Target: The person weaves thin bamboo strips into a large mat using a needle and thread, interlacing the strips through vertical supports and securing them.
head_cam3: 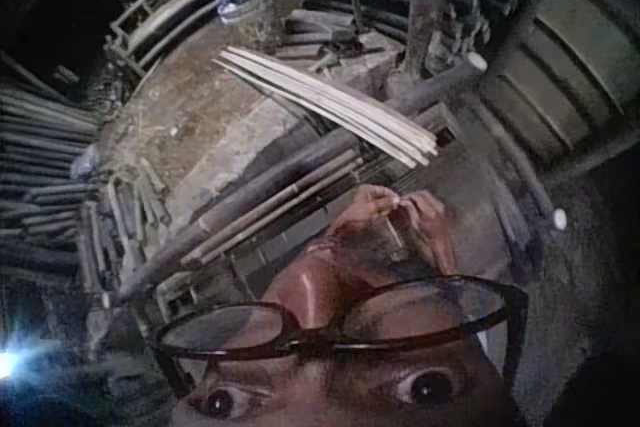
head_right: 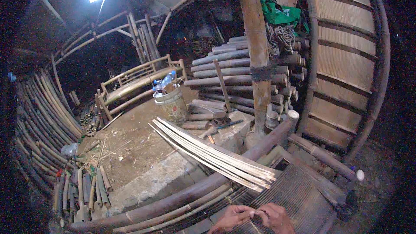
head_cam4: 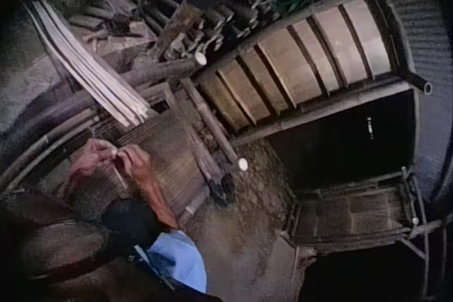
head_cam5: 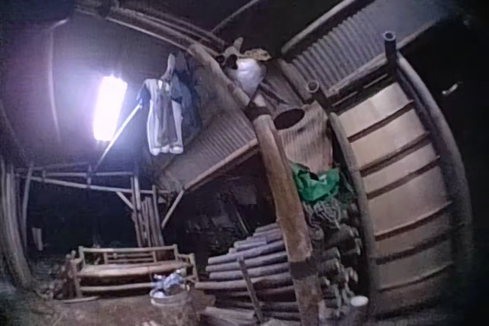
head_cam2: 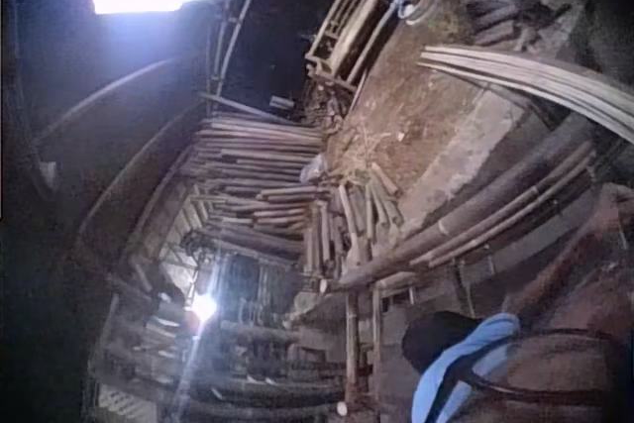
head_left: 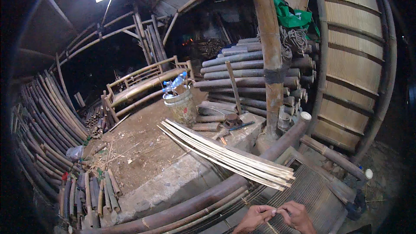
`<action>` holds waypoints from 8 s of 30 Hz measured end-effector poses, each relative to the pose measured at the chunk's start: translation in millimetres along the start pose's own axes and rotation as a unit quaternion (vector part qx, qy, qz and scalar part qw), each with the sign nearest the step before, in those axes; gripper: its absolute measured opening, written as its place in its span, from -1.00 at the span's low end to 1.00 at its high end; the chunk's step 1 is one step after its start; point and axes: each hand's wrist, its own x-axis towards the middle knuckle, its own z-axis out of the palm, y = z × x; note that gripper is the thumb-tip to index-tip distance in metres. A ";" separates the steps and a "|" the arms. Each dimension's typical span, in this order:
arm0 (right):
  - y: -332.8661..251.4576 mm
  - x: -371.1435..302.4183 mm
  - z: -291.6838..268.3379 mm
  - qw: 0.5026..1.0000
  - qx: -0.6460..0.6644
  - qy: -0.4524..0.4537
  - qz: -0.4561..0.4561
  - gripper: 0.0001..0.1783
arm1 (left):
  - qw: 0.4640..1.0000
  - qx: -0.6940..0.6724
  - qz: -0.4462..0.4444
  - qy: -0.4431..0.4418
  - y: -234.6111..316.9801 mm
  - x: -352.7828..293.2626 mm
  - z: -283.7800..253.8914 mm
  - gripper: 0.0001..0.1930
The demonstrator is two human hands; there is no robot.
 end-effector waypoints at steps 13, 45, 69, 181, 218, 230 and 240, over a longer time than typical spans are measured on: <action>6.2 -17.2 -3.9 0.999 0.033 -0.019 0.027 -0.88 | 0.997 0.056 0.048 0.000 -17.3 4.2 15.0 -0.77; 1.0 -27.2 21.3 0.934 0.170 0.014 0.315 -0.89 | 0.985 0.014 0.141 0.103 5.7 -5.5 37.0 -0.76; 8.9 -15.4 15.2 0.915 0.244 0.066 0.314 -0.88 | 0.947 0.115 0.213 0.211 27.3 -11.5 54.2 -0.65; 9.3 -42.1 5.2 0.958 0.097 0.059 0.265 -0.91 | 0.969 -0.087 0.119 0.197 -14.8 1.5 71.4 -0.58; 24.4 -73.9 -101.9 0.829 0.174 -0.271 0.458 -0.72 | 0.950 0.263 0.098 0.136 6.7 -21.4 36.0 -0.78; 154.7 -31.3 4.3 0.938 -0.053 -0.286 0.189 -0.40 | 0.685 0.664 -0.006 0.301 -123.6 -48.9 -161.0 -0.53; 216.3 12.6 99.4 0.990 0.026 -0.102 -0.089 -0.55 | 0.545 0.788 -0.014 0.285 -143.5 -101.2 -185.7 -0.45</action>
